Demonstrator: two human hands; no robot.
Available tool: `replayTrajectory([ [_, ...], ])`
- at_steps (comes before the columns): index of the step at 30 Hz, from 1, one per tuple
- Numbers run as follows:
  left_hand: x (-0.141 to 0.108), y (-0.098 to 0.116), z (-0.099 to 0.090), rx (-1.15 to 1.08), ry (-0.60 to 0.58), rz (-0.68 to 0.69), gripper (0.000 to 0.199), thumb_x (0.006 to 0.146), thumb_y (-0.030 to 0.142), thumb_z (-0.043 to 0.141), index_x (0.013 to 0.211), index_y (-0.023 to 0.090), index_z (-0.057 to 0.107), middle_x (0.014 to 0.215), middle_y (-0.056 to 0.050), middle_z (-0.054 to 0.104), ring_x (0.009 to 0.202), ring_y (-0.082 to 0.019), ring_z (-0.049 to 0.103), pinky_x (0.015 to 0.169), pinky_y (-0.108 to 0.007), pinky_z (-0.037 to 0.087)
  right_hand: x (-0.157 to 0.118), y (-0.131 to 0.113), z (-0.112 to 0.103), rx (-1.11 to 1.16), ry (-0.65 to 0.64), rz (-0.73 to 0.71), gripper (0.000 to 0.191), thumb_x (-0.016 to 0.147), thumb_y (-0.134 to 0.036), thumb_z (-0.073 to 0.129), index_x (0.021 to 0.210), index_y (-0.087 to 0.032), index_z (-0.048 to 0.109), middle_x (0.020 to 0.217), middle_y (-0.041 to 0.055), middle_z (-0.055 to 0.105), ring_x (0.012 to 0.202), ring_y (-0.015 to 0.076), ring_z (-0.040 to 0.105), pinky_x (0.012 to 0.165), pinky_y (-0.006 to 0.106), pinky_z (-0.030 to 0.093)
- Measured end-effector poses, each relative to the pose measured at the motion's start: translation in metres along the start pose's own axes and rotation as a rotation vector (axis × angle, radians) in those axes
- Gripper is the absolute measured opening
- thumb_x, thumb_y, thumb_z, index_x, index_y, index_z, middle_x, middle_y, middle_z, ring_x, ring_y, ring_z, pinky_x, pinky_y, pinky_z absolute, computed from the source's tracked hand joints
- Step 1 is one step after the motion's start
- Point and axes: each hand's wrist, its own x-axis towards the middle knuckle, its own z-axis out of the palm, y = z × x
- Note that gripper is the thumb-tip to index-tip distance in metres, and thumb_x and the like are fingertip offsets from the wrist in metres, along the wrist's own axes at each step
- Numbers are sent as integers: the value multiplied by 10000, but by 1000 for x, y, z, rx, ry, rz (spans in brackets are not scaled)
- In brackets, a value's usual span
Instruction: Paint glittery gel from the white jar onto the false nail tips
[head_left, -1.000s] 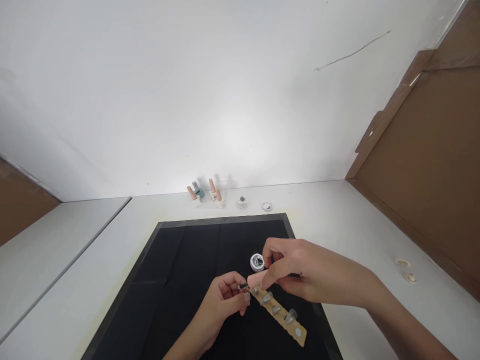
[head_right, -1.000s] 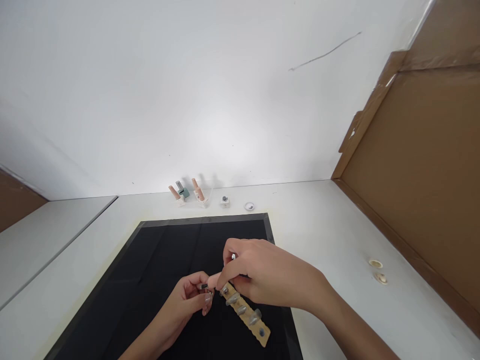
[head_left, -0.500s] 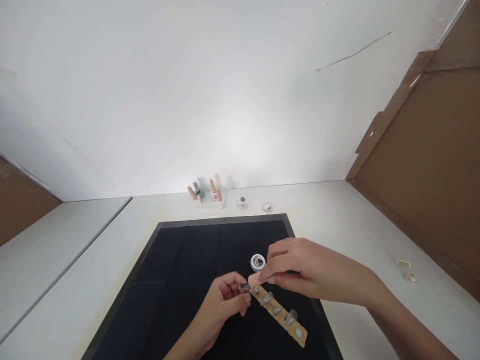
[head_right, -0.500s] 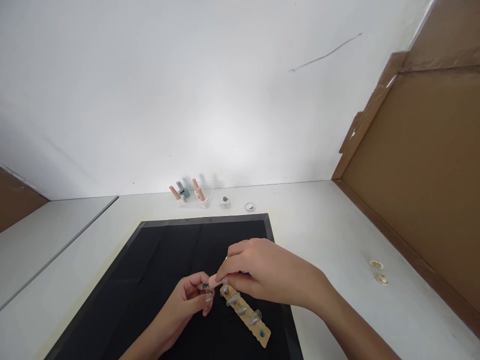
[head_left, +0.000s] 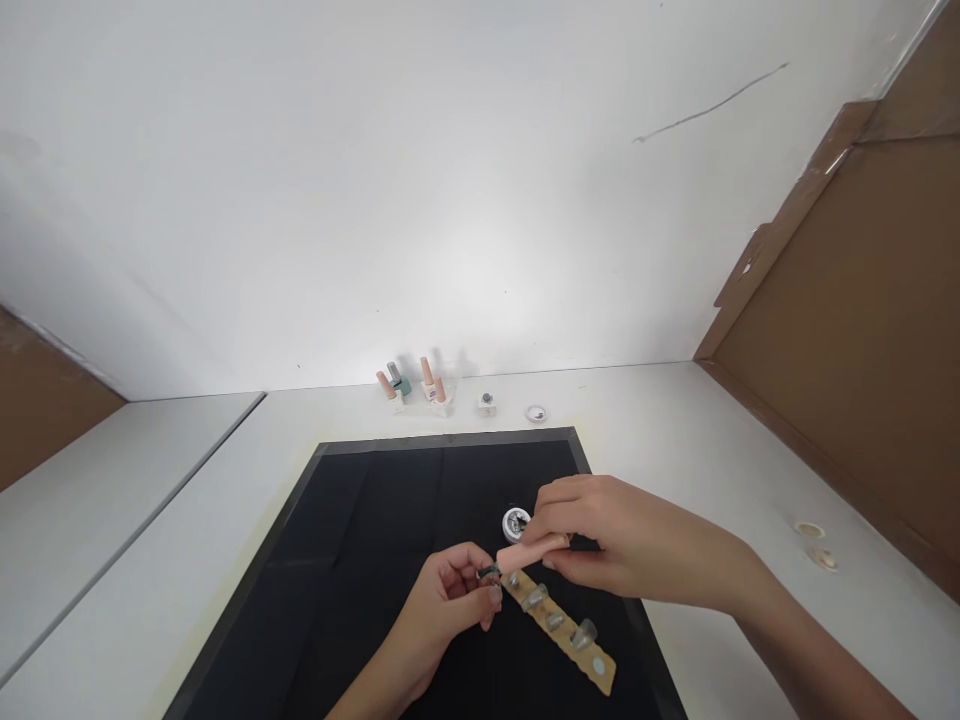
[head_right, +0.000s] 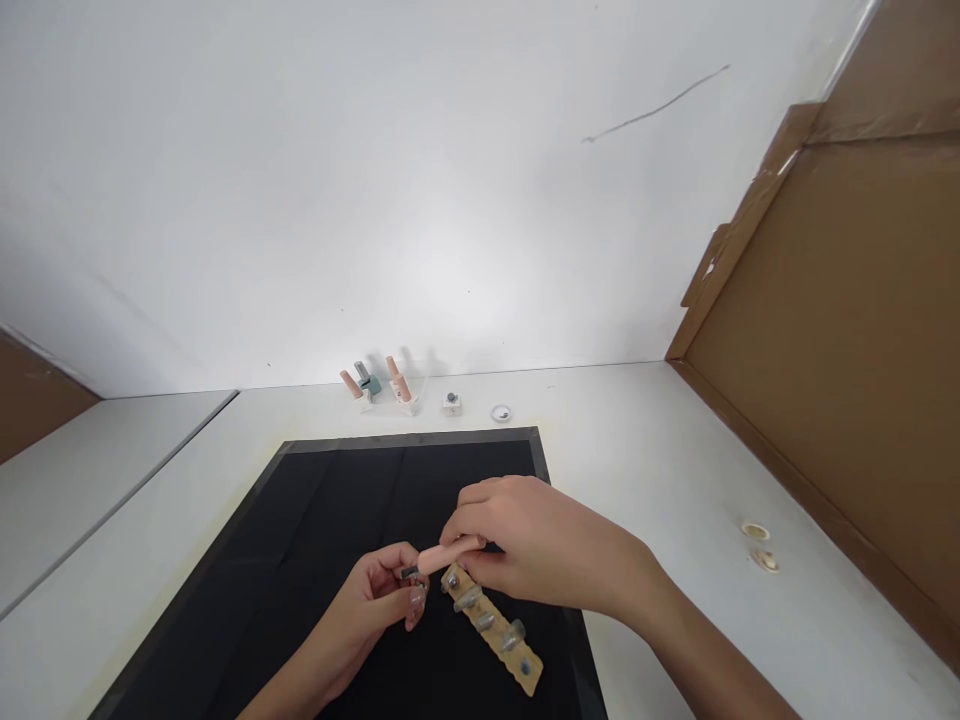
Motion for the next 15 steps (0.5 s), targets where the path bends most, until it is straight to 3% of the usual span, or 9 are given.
replayTrajectory([
  [15, 1, -3, -2, -4, -8, 1, 199, 610, 206, 741, 590, 140, 555, 531, 24, 577, 463, -72, 458, 496, -207, 338, 5, 3, 5, -107, 41, -37, 291, 821, -17, 485, 919, -205, 684, 840, -3, 601, 699, 103, 533, 599, 217, 366],
])
